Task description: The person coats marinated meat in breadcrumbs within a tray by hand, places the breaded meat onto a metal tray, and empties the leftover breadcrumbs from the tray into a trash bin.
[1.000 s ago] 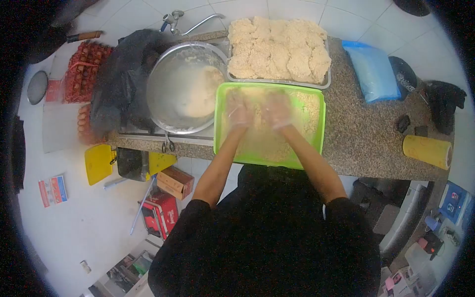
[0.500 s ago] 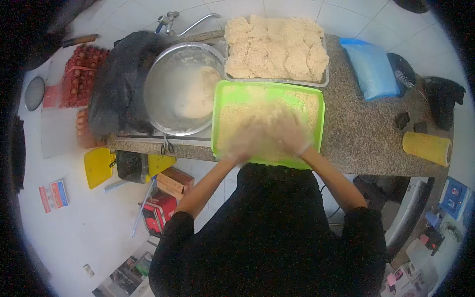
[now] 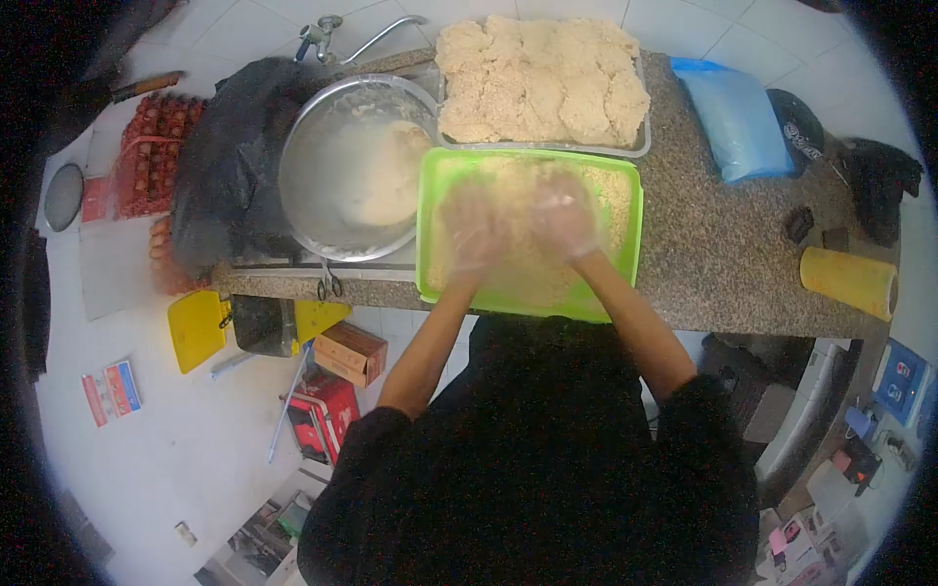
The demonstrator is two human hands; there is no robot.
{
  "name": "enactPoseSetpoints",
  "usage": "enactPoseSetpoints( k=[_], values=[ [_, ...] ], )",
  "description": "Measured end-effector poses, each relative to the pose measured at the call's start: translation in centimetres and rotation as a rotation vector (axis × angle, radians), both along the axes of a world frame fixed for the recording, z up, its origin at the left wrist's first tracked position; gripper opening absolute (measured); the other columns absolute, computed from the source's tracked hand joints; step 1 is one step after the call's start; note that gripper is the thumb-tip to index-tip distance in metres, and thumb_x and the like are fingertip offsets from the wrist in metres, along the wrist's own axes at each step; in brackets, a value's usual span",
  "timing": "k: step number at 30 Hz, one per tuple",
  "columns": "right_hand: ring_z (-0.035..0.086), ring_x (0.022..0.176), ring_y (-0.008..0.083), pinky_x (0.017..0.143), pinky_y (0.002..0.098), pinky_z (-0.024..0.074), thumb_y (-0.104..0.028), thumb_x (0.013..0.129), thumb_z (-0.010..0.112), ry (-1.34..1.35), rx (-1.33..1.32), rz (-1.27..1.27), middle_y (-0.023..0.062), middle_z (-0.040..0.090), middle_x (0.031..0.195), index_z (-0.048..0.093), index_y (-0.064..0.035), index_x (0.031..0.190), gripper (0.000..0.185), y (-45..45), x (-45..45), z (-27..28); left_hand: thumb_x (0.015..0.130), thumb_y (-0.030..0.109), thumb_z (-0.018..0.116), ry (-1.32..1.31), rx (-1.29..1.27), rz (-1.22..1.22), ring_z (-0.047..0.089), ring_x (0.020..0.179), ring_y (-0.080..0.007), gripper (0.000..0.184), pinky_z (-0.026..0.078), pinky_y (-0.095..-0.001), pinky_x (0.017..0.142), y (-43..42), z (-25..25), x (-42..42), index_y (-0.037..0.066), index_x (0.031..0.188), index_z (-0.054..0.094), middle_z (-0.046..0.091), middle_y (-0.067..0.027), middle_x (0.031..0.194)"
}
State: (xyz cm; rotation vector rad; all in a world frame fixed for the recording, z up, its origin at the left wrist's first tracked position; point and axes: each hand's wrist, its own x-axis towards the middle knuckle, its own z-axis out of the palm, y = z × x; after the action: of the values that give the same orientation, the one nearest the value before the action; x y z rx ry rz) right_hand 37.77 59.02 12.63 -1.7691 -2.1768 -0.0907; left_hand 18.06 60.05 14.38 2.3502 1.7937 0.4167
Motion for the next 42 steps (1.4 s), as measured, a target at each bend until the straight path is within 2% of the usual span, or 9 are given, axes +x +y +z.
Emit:
enactPoseSetpoints(
  k=[7,13,17,20,22,26,29,38,42],
  values=[
    [0.064,0.099,0.0484,0.093,0.0549,0.0482,-0.048,0.105,0.036,0.184,-1.005,-0.158,0.0323,0.066,0.111,0.065,0.0025,0.122,0.061,-8.3,2.2,4.5,0.099,0.050,0.048,0.131,-0.510,0.254,0.050,0.130,-0.0475,0.069,0.041,-0.0506,0.108,-7.7,2.2,-2.3,-0.006,0.140,0.049,0.047,-0.0340,0.143],
    [0.060,0.118,0.0401,0.100,0.0487,0.0481,-0.052,0.105,0.034,0.545,-0.970,-0.221,0.0222,0.061,0.134,0.052,0.0041,0.136,0.066,-9.1,-2.8,1.4,0.101,0.050,0.043,-0.243,-0.806,0.302,0.054,0.126,-0.0465,0.069,0.041,-0.0493,0.108,-8.2,2.1,1.1,-0.007,0.138,0.051,0.056,-0.0343,0.134],
    [0.057,0.125,0.0313,0.105,0.0427,0.0466,-0.045,0.107,0.041,1.341,-1.095,-0.400,0.0152,0.057,0.141,0.046,0.0027,0.143,0.060,-9.3,-2.2,-2.7,0.102,0.051,0.043,-0.259,-0.720,0.205,0.056,0.126,-0.0430,0.067,0.041,-0.0463,0.109,-8.9,-8.0,0.0,-0.005,0.137,0.054,0.058,-0.0304,0.135],
    [0.058,0.122,0.0287,0.105,0.0416,0.0469,-0.039,0.107,0.044,1.864,-1.082,-0.524,0.0132,0.060,0.136,0.048,0.0018,0.142,0.054,-8.1,0.4,-4.1,0.103,0.045,0.048,-0.917,-0.937,0.666,0.059,0.122,-0.0365,0.059,0.042,-0.0439,0.108,-6.5,2.3,3.2,-0.005,0.130,0.059,0.063,-0.0260,0.131],
    [0.059,0.120,0.0291,0.104,0.0424,0.0478,-0.037,0.106,0.046,1.899,-0.951,-0.545,0.0137,0.062,0.132,0.051,0.0008,0.139,0.050,-6.1,1.9,0.6,0.103,0.039,0.051,-1.081,-0.747,0.512,0.061,0.118,-0.0325,0.051,0.043,-0.0445,0.106,-5.4,4.7,3.6,-0.004,0.128,0.061,0.064,-0.0233,0.128],
    [0.055,0.125,0.0328,0.108,0.0455,0.0429,-0.029,0.100,0.054,0.281,-0.459,-0.031,0.0157,0.060,0.133,0.056,-0.0018,0.132,0.042,-3.2,6.2,-0.3,0.102,0.027,0.057,-1.066,-0.520,0.432,0.060,0.116,-0.0322,0.041,0.043,-0.0464,0.104,-2.3,9.7,3.7,-0.003,0.129,0.060,0.063,-0.0224,0.127],
    [0.045,0.137,0.0371,0.115,0.0507,0.0333,-0.026,0.093,0.058,0.288,-0.526,-0.082,0.0191,0.054,0.141,0.059,-0.0028,0.130,0.043,-0.2,3.6,6.5,0.101,0.023,0.055,-0.298,0.028,0.106,0.057,0.120,-0.0346,0.040,0.041,-0.0466,0.106,-2.1,3.4,2.3,-0.003,0.131,0.058,0.060,-0.0228,0.130],
    [0.043,0.139,0.0360,0.122,0.0545,0.0206,-0.028,0.091,0.054,-0.063,-0.186,0.401,0.0205,0.052,0.143,0.051,-0.0022,0.141,0.057,-1.8,-4.1,0.9,0.100,0.024,0.051,-0.903,-0.062,0.143,0.048,0.130,-0.0426,0.045,0.035,-0.0491,0.113,-0.2,3.7,3.2,-0.003,0.136,0.054,0.055,-0.0264,0.136],
    [0.044,0.138,0.0356,0.121,0.0537,0.0231,-0.029,0.090,0.056,0.105,-0.198,0.161,0.0183,0.055,0.141,0.055,-0.0061,0.138,0.053,1.5,-1.4,0.4,0.100,0.034,0.049,-0.316,-0.096,-0.013,0.040,0.139,-0.0414,0.056,0.026,-0.0538,0.117,-0.4,-1.1,3.6,0.001,0.145,0.047,0.047,-0.0231,0.148]
  ],
)
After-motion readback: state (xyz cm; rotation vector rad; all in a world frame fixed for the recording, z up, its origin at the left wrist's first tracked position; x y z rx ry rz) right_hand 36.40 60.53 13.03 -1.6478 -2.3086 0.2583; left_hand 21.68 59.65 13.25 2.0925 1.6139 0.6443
